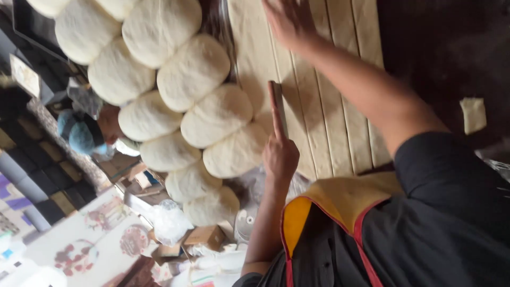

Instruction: Rolling strips of dough onto metal cones to create horn-shaped pastries in a bakery production area.

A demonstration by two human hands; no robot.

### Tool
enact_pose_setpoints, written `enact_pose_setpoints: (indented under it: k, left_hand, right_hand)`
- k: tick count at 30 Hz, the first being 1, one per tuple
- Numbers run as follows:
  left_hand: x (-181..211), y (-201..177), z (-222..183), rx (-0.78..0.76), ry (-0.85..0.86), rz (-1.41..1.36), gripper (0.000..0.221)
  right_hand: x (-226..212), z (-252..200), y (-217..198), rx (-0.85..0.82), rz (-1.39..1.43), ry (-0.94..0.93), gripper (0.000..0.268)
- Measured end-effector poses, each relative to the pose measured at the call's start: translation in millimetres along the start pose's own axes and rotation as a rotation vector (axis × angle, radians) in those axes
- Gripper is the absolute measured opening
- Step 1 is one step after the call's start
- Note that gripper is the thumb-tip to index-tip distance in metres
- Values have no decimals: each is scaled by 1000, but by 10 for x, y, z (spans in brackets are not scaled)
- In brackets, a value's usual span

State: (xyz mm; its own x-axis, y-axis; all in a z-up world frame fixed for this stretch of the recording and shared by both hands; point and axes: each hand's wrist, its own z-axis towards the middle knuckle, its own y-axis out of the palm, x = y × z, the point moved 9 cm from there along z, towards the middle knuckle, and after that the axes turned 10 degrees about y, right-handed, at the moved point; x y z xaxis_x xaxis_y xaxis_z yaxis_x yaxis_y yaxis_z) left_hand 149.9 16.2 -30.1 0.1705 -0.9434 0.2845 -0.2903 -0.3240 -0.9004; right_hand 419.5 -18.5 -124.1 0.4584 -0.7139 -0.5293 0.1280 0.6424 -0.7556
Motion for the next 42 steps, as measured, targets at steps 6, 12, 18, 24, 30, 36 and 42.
enact_pose_setpoints:
  k: [6,12,18,24,30,36,42]
  left_hand:
    - [-56,110,-326,85,55,-138,98]
    - [-8,163,-804,128,87,-175,93]
    - [-185,789,-2221,58,33,-164,94]
    - [-271,904,-2687,43,50,-242,89]
    - [-399,703,-3448,-38,175,-488,82]
    - [-1054,1224,-3551,-112,72,-385,96]
    - [-623,41,-2449,365,264,-607,83]
  right_hand:
    - [-778,-2242,-606,-445,149,234,62]
    - [-1137,-2753,-799,-299,-88,92,62]
    - [-1185,-3274,-796,-308,-175,72,58]
    - [-1626,-4205,-1126,-392,-168,7,54]
    - [-1629,-4151,-1044,-420,-168,15,57]
    - [-1585,-4011,-1382,-416,-20,43,59]
    - [-1300,-3541,-1487,-399,74,133,58]
